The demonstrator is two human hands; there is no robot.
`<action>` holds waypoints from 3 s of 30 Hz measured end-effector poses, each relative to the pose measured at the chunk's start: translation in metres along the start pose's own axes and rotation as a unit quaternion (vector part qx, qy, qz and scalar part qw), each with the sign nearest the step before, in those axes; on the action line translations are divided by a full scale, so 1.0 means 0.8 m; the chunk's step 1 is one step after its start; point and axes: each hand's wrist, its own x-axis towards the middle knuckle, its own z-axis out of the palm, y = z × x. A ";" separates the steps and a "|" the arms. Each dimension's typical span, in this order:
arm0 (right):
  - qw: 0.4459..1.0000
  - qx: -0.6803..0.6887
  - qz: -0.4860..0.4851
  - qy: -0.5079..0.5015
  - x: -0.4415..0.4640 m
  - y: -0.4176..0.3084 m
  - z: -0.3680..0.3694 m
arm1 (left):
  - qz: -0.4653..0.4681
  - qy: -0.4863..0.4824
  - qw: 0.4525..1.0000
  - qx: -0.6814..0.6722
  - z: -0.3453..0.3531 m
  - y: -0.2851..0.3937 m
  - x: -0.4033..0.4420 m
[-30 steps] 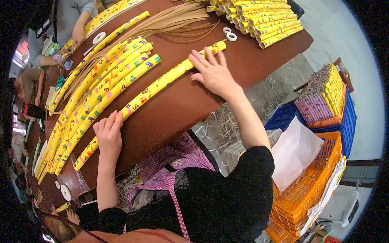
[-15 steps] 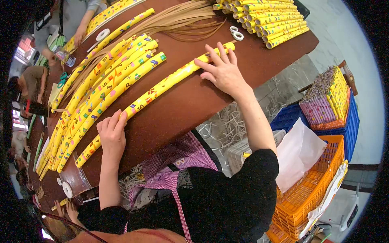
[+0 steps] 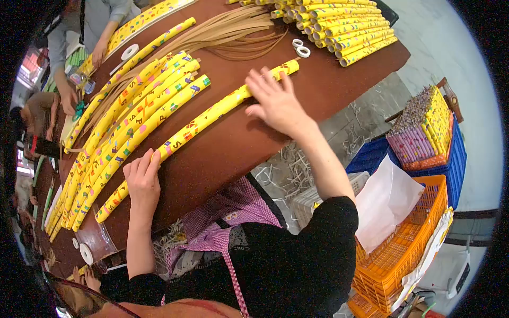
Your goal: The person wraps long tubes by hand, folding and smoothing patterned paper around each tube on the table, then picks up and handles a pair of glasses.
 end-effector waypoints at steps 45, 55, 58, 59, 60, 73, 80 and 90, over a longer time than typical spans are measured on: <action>0.969 0.027 -0.246 -0.009 0.079 -0.122 0.023 | -0.143 0.066 0.987 0.037 -0.074 -0.101 -0.106; 0.965 0.039 -0.258 -0.005 0.082 -0.120 0.025 | -0.138 -0.067 0.986 -0.058 -0.090 -0.166 -0.185; 0.965 0.035 -0.259 -0.024 0.082 -0.118 0.023 | -0.110 -0.014 0.994 -0.008 -0.084 -0.159 -0.187; 0.966 0.036 -0.256 -0.028 0.082 -0.119 0.023 | -0.108 -0.014 0.994 -0.012 -0.083 -0.157 -0.187; 0.966 0.037 -0.253 -0.033 0.081 -0.119 0.023 | -0.085 0.006 0.996 0.017 -0.083 -0.156 -0.185; 0.970 0.064 -0.235 -0.014 0.080 -0.124 0.025 | -0.118 0.039 0.992 0.032 -0.103 -0.151 -0.172; 0.971 0.063 -0.232 -0.016 0.077 -0.121 0.028 | -0.060 0.021 0.995 0.072 -0.103 -0.154 -0.197; 0.969 0.031 -0.244 -0.013 0.071 -0.122 0.021 | -0.547 0.157 0.798 -0.198 -0.084 -0.163 -0.233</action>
